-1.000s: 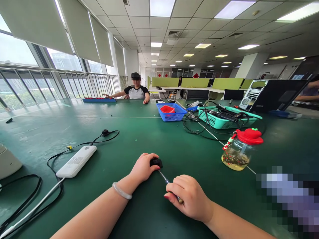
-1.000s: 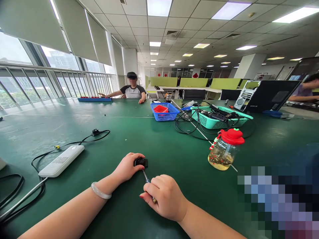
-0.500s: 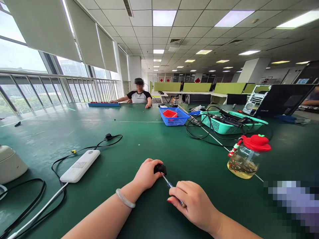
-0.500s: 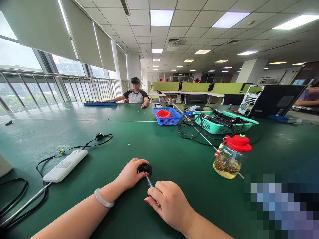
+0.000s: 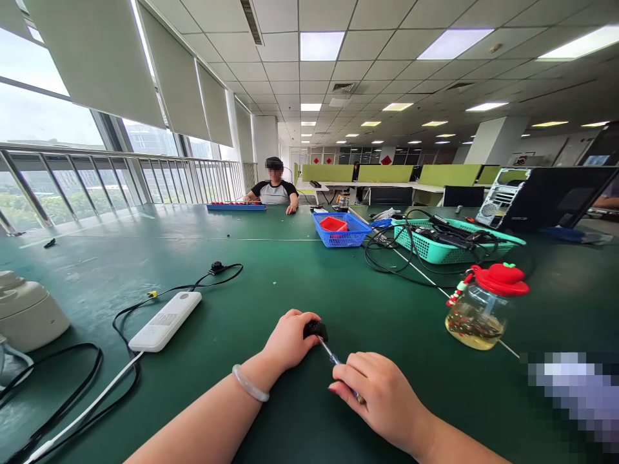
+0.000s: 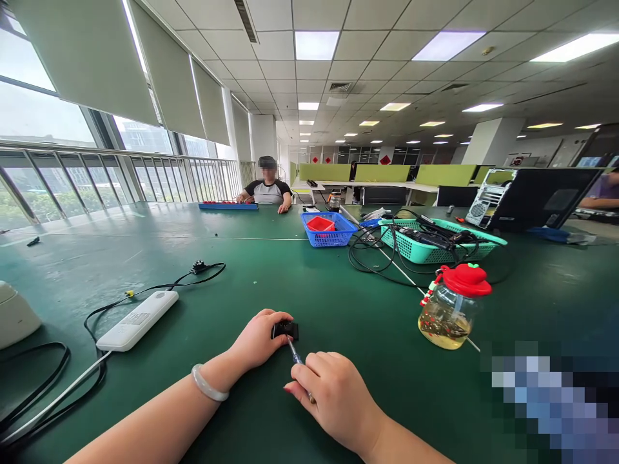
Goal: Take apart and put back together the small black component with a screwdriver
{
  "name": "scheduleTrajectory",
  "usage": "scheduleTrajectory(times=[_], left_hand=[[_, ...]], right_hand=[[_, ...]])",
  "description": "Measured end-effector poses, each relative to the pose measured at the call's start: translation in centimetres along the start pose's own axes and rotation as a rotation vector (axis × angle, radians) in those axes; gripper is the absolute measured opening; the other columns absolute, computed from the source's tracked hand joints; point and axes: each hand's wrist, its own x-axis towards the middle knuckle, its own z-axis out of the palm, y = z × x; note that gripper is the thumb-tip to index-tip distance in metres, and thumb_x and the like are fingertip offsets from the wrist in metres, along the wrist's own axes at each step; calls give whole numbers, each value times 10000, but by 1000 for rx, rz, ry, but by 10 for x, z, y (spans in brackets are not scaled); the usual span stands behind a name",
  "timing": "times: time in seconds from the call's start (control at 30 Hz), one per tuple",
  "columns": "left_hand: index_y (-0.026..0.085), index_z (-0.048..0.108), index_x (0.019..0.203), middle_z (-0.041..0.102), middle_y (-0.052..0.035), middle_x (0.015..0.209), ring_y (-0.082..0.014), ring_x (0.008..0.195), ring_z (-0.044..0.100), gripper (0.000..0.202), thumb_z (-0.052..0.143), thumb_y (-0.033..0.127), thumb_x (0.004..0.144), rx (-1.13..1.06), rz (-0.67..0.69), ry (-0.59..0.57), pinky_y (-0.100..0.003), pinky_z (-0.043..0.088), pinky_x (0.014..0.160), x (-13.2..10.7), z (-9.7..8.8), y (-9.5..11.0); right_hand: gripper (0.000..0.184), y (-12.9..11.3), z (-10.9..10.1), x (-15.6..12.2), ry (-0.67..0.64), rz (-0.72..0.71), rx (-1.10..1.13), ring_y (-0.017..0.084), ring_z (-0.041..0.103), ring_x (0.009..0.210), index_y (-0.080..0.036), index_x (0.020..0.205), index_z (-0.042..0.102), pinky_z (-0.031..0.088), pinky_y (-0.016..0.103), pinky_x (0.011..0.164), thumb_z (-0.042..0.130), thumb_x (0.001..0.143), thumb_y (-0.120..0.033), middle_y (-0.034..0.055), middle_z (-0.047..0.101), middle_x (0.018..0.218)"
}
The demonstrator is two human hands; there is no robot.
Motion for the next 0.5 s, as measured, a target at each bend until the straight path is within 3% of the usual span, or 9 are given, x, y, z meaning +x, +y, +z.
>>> scheduleTrajectory(times=[0.5], left_hand=[[303, 656, 1117, 641, -57, 1058, -231, 1022, 593, 369, 675, 340, 751, 16, 3, 2, -386, 463, 974, 0, 1, 0]], right_hand=[[110, -4, 2, -5, -220, 21, -18, 120, 436, 576, -215, 757, 538, 244, 276, 572, 590, 836, -158, -34, 556, 680]])
